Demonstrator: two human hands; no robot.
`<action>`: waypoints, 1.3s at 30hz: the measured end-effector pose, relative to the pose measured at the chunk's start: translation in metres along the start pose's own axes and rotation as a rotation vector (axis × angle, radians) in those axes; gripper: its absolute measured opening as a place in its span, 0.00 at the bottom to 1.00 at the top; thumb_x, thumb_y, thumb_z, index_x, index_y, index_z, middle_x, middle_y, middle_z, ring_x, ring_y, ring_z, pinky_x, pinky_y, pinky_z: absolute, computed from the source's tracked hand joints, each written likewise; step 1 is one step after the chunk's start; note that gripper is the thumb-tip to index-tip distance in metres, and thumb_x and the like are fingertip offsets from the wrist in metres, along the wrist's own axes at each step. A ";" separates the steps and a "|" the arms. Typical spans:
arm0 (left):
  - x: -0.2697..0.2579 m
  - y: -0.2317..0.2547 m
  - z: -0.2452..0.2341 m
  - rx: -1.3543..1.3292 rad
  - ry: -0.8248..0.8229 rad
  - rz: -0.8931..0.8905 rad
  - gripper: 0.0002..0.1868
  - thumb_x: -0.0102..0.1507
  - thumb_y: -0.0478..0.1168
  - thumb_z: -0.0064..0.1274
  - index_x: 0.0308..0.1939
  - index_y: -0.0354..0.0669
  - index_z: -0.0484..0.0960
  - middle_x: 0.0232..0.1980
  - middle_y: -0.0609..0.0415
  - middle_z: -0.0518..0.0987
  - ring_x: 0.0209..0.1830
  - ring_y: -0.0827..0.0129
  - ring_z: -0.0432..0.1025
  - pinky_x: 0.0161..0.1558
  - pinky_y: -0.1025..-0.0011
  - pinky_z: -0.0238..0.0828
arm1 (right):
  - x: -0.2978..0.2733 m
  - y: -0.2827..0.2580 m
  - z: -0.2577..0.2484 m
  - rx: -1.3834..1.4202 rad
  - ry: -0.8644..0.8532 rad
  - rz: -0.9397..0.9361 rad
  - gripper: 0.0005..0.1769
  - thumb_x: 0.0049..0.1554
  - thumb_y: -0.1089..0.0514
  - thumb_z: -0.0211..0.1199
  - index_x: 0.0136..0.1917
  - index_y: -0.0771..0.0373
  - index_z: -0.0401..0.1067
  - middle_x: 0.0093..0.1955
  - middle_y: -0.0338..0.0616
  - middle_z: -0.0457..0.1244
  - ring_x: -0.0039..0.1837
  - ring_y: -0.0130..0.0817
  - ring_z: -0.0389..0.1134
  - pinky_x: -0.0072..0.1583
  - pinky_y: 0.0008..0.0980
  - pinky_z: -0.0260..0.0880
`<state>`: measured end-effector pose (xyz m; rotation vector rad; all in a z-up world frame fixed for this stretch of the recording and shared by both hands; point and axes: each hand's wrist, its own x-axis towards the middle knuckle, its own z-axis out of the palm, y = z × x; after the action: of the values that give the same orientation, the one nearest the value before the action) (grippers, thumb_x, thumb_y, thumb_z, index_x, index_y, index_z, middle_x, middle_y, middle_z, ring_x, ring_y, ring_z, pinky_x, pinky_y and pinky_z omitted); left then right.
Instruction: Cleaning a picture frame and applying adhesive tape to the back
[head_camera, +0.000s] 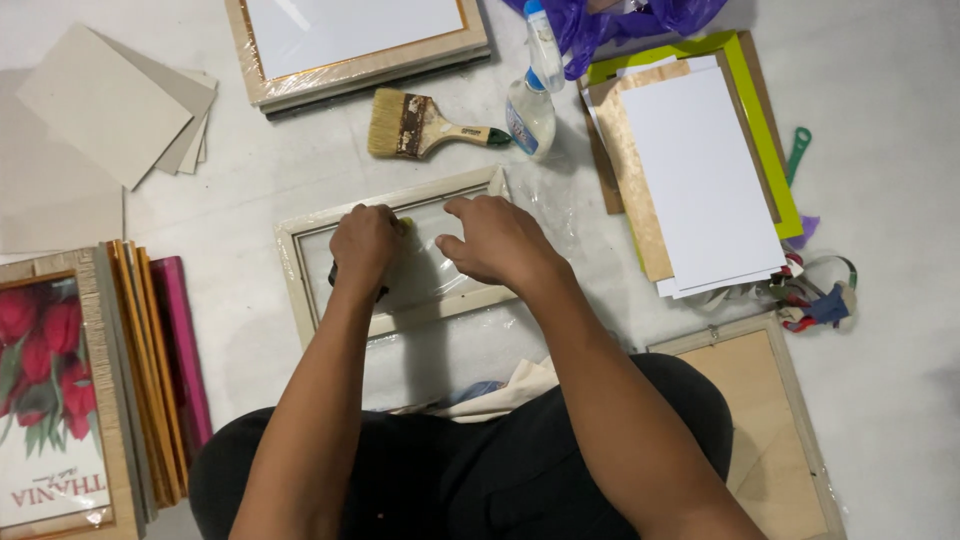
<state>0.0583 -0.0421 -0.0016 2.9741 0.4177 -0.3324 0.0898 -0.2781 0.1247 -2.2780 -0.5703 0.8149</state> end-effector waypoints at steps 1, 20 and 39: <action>-0.001 0.001 -0.003 0.009 0.010 0.014 0.09 0.64 0.43 0.55 0.42 0.49 0.90 0.39 0.42 0.80 0.44 0.43 0.79 0.45 0.50 0.80 | 0.001 0.000 0.000 0.003 0.004 -0.002 0.33 0.58 0.47 0.55 0.73 0.63 0.68 0.62 0.65 0.68 0.68 0.64 0.67 0.66 0.61 0.66; -0.090 -0.002 -0.003 0.118 -0.164 0.119 0.13 0.64 0.38 0.49 0.44 0.51 0.90 0.43 0.45 0.81 0.46 0.47 0.79 0.45 0.51 0.81 | -0.007 0.000 0.010 -0.048 0.014 -0.010 0.33 0.58 0.47 0.56 0.73 0.63 0.68 0.63 0.65 0.67 0.69 0.63 0.67 0.66 0.60 0.66; -0.045 -0.005 -0.020 0.126 -0.056 0.091 0.09 0.67 0.40 0.54 0.43 0.47 0.90 0.42 0.41 0.81 0.45 0.42 0.79 0.45 0.47 0.80 | -0.002 0.010 0.006 0.072 0.073 -0.097 0.31 0.57 0.49 0.55 0.70 0.65 0.70 0.59 0.64 0.69 0.66 0.63 0.69 0.65 0.60 0.67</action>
<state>0.0190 -0.0458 0.0281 3.0850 0.2638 -0.4465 0.0861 -0.2840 0.1153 -2.1870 -0.6030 0.6916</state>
